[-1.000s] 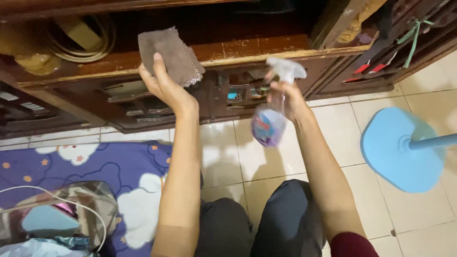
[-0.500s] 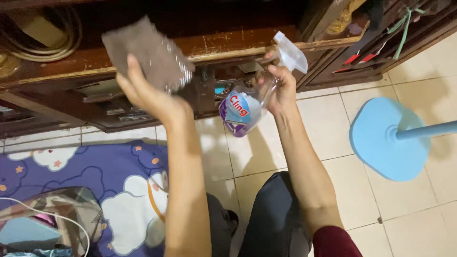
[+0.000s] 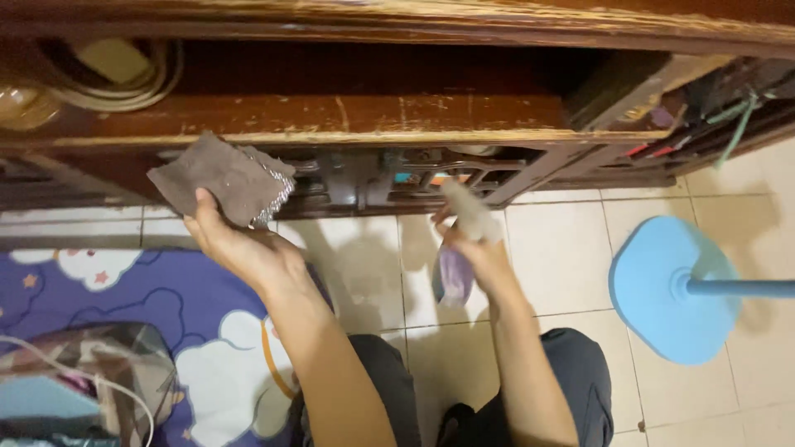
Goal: The person wipes down the tabletop of a wooden cabinet with a cloth, cleans inside the open shelf, applies cleaner from a spray bottle, and wipes the lower cabinet doors with the cloth.
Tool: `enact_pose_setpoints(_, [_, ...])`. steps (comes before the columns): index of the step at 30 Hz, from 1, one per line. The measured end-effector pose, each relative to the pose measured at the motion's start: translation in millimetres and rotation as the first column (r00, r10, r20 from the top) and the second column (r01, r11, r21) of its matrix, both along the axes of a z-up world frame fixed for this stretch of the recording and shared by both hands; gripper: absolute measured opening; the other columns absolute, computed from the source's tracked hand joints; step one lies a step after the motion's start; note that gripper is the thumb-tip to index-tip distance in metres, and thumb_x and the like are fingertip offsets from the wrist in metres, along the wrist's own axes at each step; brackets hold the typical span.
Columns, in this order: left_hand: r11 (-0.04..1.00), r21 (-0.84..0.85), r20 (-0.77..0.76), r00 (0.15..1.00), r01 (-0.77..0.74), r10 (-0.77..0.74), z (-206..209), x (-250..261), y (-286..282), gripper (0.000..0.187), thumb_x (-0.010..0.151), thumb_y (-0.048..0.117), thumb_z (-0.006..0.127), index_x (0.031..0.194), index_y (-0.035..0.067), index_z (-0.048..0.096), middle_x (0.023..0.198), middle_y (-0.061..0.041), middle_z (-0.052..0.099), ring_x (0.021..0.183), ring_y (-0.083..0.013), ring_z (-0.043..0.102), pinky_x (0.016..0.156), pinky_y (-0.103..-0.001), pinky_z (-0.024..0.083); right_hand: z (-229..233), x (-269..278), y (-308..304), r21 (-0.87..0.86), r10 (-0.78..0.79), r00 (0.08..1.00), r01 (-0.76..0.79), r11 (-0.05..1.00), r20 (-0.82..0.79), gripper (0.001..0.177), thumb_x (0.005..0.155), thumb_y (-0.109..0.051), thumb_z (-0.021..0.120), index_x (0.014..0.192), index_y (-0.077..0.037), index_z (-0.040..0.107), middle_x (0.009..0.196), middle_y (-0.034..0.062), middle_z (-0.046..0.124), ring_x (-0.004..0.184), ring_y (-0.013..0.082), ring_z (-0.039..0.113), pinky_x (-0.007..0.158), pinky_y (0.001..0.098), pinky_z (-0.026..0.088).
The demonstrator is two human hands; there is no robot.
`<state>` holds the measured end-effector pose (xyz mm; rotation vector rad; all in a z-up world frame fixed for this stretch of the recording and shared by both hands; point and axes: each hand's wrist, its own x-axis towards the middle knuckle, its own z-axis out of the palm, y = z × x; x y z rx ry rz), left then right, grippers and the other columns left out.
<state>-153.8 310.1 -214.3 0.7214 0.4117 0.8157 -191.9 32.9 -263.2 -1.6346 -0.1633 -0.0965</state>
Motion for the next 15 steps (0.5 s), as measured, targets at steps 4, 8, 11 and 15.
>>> enact_pose_setpoints(4, [0.994, 0.101, -0.067, 0.997, 0.050, -0.044, 6.7, -8.3, 18.6, 0.043, 0.096, 0.016, 0.063, 0.136, 0.002, 0.053, 0.131, -0.014, 0.063, 0.122, -0.0259, 0.064, 0.108, -0.043, 0.053, -26.8, -24.9, 41.2, 0.087, -0.066, 0.949, 0.097, 0.991, -0.308, 0.043, 0.085, -0.018, 0.075, 0.124, -0.001, 0.066, 0.100, 0.0027, 0.068, 0.077, 0.0127, 0.061, 0.066, 0.0270, 0.051])
enact_pose_setpoints(8, [0.940, 0.325, -0.259, 0.966, 0.100, -0.013, 17.7, -10.2, 33.2, 0.030, 0.097, 0.014, 0.066, 0.124, 0.004, 0.060, 0.121, -0.008, 0.065, 0.110, -0.0163, 0.062, 0.100, -0.033, 0.050, -54.3, -34.3, 58.9, 0.142, -0.088, 0.919, 0.153, 0.978, -0.385, 0.034, 0.086, -0.023, 0.077, 0.111, -0.003, 0.067, 0.095, 0.0028, 0.065, 0.077, 0.0107, 0.062, 0.064, 0.0277, 0.053])
enact_pose_setpoints(11, [0.902, 0.395, -0.282, 0.957, 0.174, -0.061, 29.2, -16.9, 39.5, 0.019, 0.101, 0.015, 0.066, 0.116, 0.004, 0.062, 0.112, -0.005, 0.065, 0.101, -0.0133, 0.061, 0.094, -0.031, 0.051, -66.5, -47.1, 57.9, 0.076, -0.110, 0.889, 0.160, 0.984, -0.444, 0.034, 0.085, -0.027, 0.077, 0.109, -0.004, 0.069, 0.094, 0.0017, 0.066, 0.077, 0.0090, 0.063, 0.063, 0.0285, 0.054])
enact_pose_setpoints(15, [0.827, 0.498, -0.359, 0.930, 0.262, -0.079, 47.4, -23.1, 54.6, 0.018, 0.101, 0.016, 0.065, 0.114, 0.004, 0.063, 0.106, -0.004, 0.068, 0.095, -0.0117, 0.061, 0.090, -0.029, 0.052, -63.4, -58.4, 49.0, -0.037, -0.200, 0.848, 0.209, 0.977, -0.491, 0.044, 0.083, -0.030, 0.076, 0.123, -0.014, 0.067, 0.092, 0.0004, 0.066, 0.069, 0.0130, 0.061, 0.061, 0.0286, 0.053])
